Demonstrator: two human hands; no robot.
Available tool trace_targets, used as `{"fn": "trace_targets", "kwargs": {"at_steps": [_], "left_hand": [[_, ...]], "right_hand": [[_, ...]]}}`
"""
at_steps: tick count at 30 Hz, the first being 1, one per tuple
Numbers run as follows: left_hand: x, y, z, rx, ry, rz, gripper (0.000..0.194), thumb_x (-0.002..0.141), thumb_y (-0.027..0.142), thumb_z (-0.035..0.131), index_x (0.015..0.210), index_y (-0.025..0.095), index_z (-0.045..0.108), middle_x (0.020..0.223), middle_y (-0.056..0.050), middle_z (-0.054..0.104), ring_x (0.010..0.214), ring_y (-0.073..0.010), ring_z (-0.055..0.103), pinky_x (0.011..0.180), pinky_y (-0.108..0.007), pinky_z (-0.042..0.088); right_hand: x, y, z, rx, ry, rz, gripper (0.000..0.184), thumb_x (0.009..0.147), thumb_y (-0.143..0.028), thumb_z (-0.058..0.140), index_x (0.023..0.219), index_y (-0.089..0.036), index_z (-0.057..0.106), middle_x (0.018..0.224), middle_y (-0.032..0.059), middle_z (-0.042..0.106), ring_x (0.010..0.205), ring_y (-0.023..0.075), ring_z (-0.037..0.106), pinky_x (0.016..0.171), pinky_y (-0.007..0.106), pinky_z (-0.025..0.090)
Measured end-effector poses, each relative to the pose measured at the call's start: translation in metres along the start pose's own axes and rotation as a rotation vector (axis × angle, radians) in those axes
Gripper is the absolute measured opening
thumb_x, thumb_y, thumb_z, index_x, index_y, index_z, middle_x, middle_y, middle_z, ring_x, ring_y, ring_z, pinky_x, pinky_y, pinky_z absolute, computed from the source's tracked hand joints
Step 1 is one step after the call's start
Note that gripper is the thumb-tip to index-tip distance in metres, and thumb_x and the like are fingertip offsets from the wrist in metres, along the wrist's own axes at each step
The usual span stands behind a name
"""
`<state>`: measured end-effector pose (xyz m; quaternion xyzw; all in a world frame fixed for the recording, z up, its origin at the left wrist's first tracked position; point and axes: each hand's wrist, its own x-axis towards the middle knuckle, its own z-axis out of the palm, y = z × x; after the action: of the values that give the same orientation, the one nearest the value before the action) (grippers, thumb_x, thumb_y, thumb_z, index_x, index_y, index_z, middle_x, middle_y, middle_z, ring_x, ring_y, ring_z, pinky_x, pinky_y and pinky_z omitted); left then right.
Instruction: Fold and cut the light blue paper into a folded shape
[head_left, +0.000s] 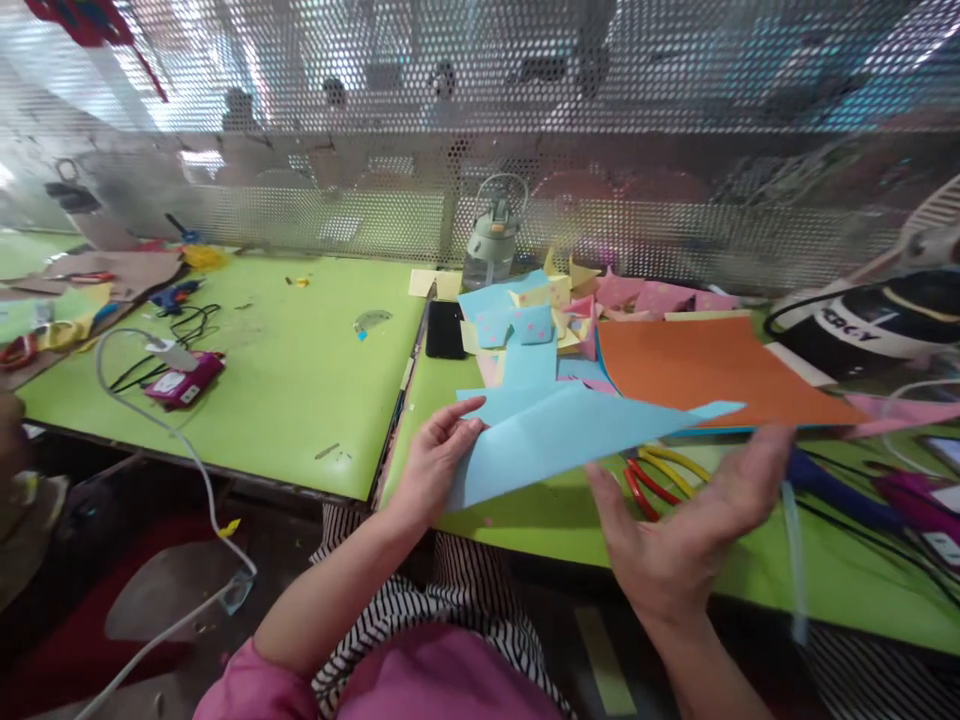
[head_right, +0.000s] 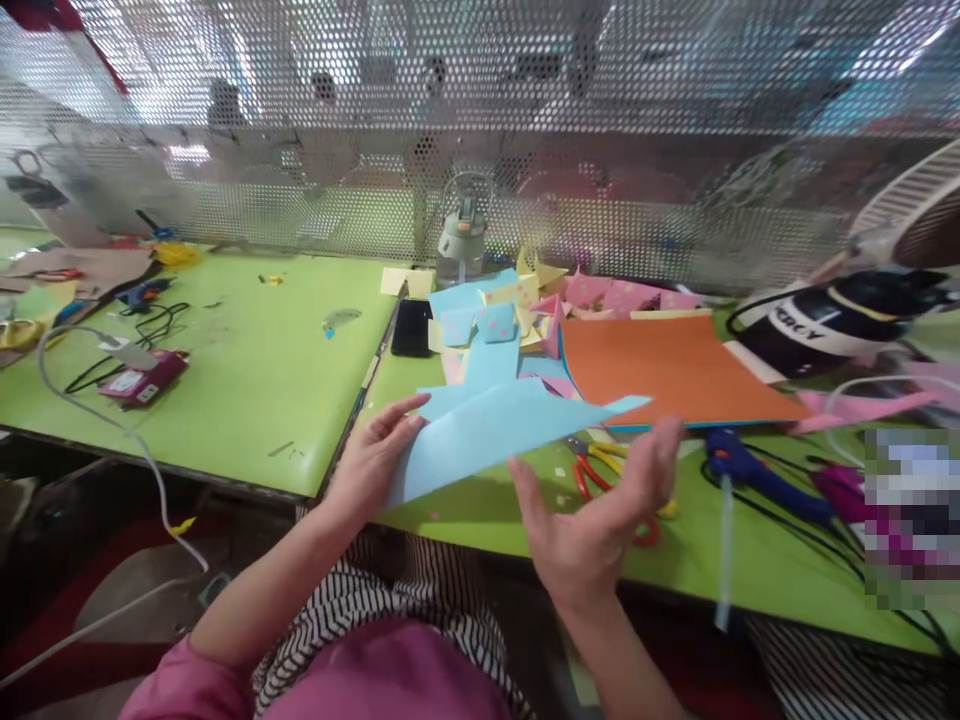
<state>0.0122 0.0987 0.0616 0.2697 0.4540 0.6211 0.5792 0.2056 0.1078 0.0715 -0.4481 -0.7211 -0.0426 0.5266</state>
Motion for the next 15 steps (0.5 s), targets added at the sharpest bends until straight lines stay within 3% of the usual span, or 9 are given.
{"fn": "trace_targets", "kwargs": {"at_steps": [3, 4, 6, 10, 15], "left_hand": [[0.001, -0.008, 0.004, -0.070, 0.022, 0.034, 0.044, 0.074, 0.044, 0.077, 0.111, 0.023, 0.070, 0.079, 0.001, 0.067, 0.063, -0.0070, 0.053, 0.059, -0.018, 0.040], [0.000, -0.010, 0.006, -0.074, 0.011, 0.043, 0.043, 0.075, 0.044, 0.077, 0.112, 0.024, 0.069, 0.079, 0.002, 0.066, 0.062, -0.0067, 0.052, 0.059, -0.019, 0.040], [-0.002, -0.014, 0.008, -0.066, -0.029, 0.060, 0.040, 0.077, 0.045, 0.075, 0.110, 0.023, 0.069, 0.081, 0.001, 0.068, 0.064, -0.0077, 0.055, 0.062, -0.020, 0.043], [-0.004, -0.007, 0.005, -0.014, -0.152, 0.067, 0.040, 0.079, 0.054, 0.069, 0.097, 0.018, 0.071, 0.089, -0.005, 0.071, 0.081, -0.0140, 0.064, 0.080, -0.028, 0.048], [0.001, 0.010, 0.002, 0.167, -0.255, 0.010, 0.044, 0.068, 0.058, 0.076, 0.071, 0.015, 0.066, 0.066, 0.000, 0.062, 0.063, -0.0101, 0.054, 0.066, -0.025, 0.044]], "right_hand": [[-0.010, -0.005, 0.009, 0.523, -0.286, 0.446, 0.068, 0.089, -0.044, 0.059, 0.148, -0.031, 0.028, 0.148, 0.0123, 0.043, 0.133, 0.0325, 0.046, 0.104, 0.054, 0.043], [-0.012, -0.006, 0.011, 0.645, -0.398, 0.583, 0.057, 0.090, -0.048, 0.056, 0.141, -0.028, 0.040, 0.137, 0.0119, 0.055, 0.120, 0.0299, 0.058, 0.097, 0.049, 0.050], [-0.011, -0.006, 0.013, 0.733, -0.538, 0.762, 0.046, 0.088, -0.053, 0.057, 0.123, -0.024, 0.057, 0.114, 0.0095, 0.070, 0.099, 0.0261, 0.067, 0.087, 0.041, 0.055], [0.009, -0.002, 0.005, 0.710, -0.730, 0.796, 0.041, 0.083, -0.054, 0.062, 0.107, -0.022, 0.068, 0.091, 0.0043, 0.074, 0.083, 0.0228, 0.069, 0.076, 0.035, 0.056], [0.037, 0.002, -0.004, 0.612, -1.021, 0.649, 0.034, 0.078, -0.054, 0.066, 0.088, -0.022, 0.070, 0.079, 0.0010, 0.071, 0.075, 0.0209, 0.065, 0.068, 0.032, 0.055]]}}
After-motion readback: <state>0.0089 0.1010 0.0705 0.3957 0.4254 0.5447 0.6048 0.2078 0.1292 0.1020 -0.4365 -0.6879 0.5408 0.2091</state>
